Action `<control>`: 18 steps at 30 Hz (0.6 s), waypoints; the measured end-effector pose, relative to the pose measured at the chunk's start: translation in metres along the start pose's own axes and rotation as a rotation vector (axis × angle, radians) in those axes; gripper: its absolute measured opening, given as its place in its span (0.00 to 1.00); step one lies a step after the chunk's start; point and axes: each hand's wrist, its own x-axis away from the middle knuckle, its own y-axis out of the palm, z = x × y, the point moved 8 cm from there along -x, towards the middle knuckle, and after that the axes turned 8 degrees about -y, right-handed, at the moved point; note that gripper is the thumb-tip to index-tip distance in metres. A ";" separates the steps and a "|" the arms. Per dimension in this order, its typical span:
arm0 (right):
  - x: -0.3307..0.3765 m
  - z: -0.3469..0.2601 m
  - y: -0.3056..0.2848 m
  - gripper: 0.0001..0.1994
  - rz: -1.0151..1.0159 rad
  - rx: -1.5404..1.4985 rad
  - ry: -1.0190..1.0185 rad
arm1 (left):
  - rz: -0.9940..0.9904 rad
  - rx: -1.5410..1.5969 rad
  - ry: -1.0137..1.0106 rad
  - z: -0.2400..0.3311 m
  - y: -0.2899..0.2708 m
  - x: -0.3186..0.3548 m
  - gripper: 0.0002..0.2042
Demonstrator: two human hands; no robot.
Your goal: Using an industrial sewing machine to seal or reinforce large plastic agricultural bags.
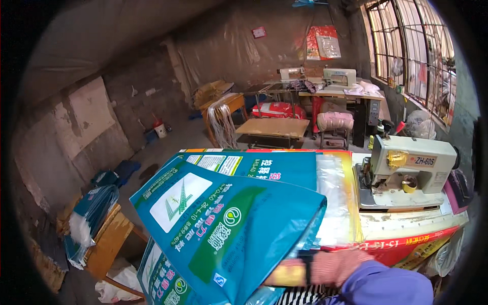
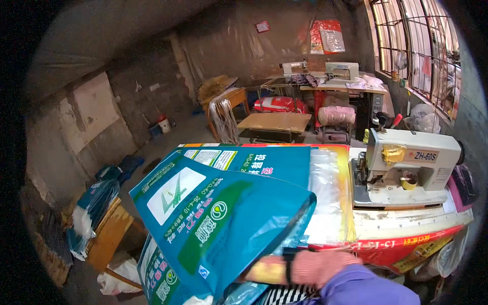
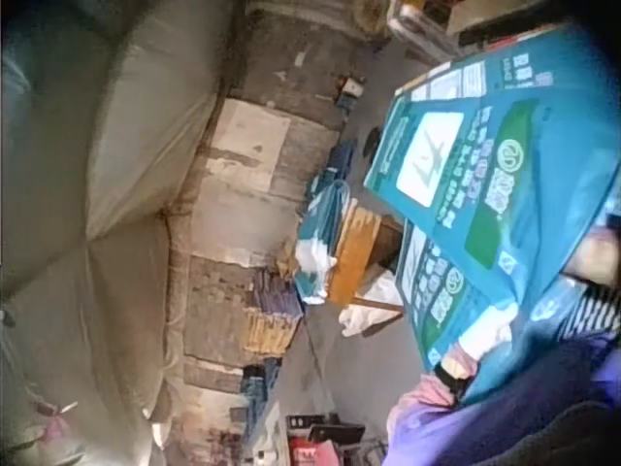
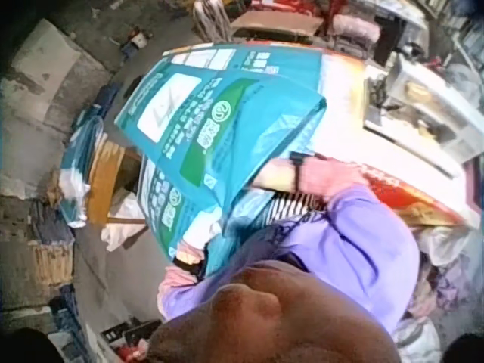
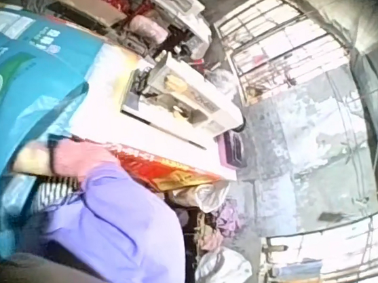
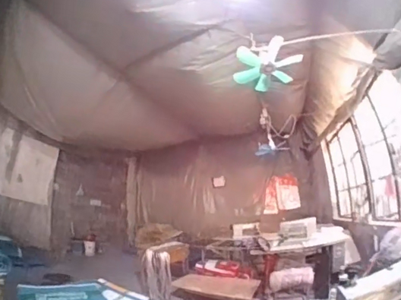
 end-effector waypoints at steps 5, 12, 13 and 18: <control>-0.011 -0.014 0.010 0.15 0.059 0.053 -0.033 | -0.055 0.303 -0.207 -0.013 0.018 0.010 0.09; 0.075 -0.085 -0.085 0.14 0.105 -0.276 -0.451 | 0.001 -0.190 -0.249 -0.039 -0.014 0.010 0.15; 0.090 -0.081 -0.113 0.11 -0.014 -0.468 -0.397 | 0.012 0.023 -0.251 -0.042 -0.014 0.006 0.15; 0.127 0.045 -0.259 0.17 0.738 -0.023 0.305 | 0.049 0.352 -0.237 -0.052 -0.017 -0.005 0.13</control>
